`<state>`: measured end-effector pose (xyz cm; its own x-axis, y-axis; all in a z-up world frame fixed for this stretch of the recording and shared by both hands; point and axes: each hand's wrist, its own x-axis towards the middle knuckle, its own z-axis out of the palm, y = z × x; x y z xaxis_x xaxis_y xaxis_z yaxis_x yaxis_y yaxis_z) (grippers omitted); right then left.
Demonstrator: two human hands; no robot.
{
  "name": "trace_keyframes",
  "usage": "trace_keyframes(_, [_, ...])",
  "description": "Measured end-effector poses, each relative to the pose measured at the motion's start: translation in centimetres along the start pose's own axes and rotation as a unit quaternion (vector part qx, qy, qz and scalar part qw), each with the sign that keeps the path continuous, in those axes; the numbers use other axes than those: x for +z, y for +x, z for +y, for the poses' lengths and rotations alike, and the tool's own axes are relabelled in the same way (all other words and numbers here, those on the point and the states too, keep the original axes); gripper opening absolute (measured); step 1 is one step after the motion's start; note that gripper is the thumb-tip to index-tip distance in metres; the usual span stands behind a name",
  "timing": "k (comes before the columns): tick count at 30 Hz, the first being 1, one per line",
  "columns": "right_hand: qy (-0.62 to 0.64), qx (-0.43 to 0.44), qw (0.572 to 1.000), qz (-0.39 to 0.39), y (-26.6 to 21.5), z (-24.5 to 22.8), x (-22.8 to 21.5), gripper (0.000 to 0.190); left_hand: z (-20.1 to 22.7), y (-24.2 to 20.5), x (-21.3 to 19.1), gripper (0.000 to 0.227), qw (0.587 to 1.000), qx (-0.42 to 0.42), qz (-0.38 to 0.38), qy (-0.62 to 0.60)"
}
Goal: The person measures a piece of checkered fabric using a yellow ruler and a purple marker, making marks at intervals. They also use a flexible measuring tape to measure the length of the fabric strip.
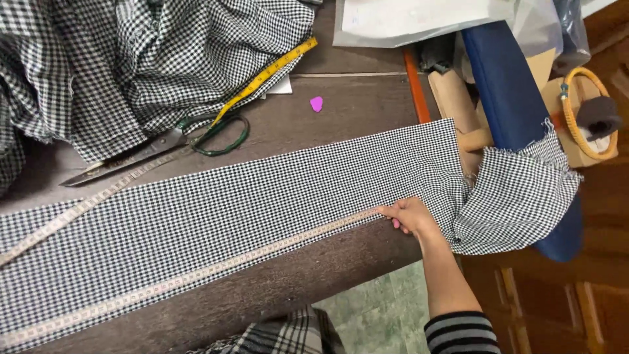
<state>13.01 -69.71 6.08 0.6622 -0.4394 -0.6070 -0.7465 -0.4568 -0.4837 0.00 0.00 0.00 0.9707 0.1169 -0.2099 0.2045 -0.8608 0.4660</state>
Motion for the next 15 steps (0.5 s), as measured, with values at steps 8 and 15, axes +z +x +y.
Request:
trace_keyframes(8, [-0.017,0.120,0.993,-0.005,-4.9,-6.5,0.1,0.049,14.8,6.6,4.8,0.084,0.997,0.070,0.002,0.045])
trace_keyframes(15, [-0.030,0.080,0.996,-0.028,-3.5,-4.7,0.1,0.049,41.6,3.5,12.8,0.030,0.838,0.480,-0.215,-0.144])
